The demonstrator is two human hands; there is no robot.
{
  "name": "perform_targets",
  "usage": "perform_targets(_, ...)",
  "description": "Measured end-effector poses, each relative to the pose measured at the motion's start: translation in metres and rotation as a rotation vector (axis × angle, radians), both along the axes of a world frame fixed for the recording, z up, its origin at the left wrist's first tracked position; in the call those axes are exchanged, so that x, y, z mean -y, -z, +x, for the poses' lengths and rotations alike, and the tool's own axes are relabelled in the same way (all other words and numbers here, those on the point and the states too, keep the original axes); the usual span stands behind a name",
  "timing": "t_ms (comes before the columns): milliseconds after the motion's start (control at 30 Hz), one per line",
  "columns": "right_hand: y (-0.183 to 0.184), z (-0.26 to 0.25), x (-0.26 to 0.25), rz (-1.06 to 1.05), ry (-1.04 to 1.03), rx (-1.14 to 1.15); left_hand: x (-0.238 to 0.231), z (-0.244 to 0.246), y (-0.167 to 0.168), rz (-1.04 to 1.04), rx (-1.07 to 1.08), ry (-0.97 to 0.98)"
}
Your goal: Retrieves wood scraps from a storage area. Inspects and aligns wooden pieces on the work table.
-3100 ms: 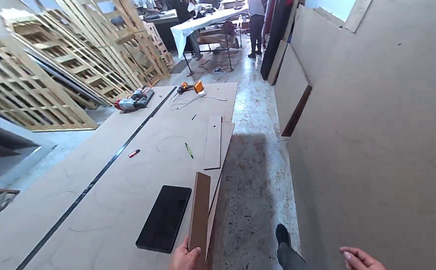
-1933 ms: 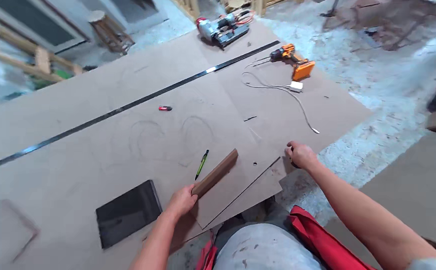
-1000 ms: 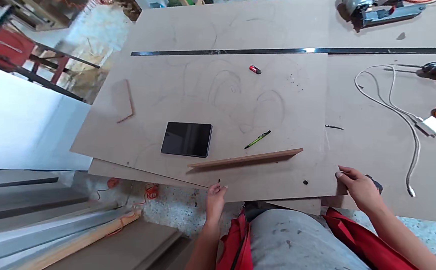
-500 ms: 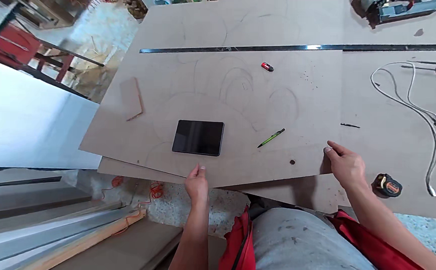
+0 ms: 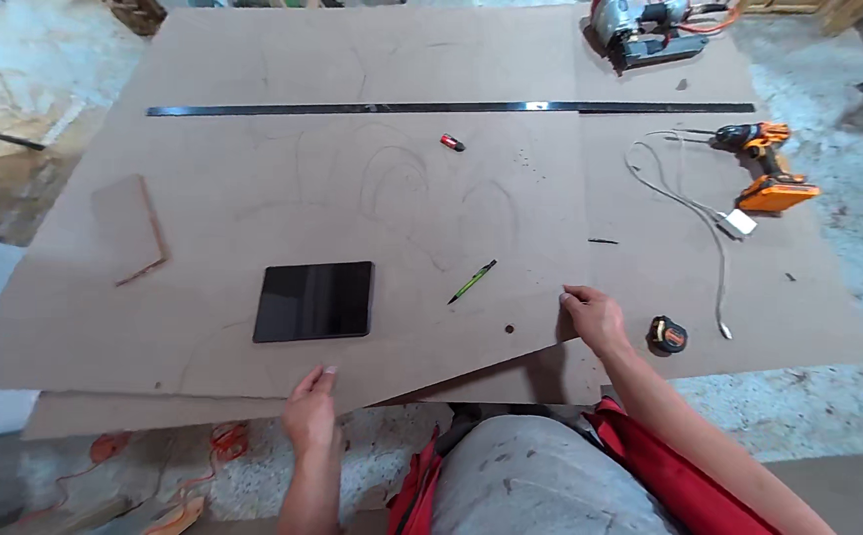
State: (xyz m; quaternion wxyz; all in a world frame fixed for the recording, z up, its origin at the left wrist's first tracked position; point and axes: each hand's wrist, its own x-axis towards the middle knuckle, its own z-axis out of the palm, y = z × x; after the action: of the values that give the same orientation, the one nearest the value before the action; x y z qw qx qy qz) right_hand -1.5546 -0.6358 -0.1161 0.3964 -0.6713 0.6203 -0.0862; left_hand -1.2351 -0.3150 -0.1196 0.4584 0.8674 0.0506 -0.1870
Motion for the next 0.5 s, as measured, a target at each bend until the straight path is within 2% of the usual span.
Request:
perform_targets(167, 0.01, -0.006, 0.011, 0.099, 0.052, 0.1, -0.004, -0.002, 0.0, 0.009, 0.001, 0.099)
perform_targets(500, 0.021, -0.013, 0.012, 0.2, 0.016, 0.246, -0.013, 0.005, 0.009, -0.042, 0.02, 0.136)
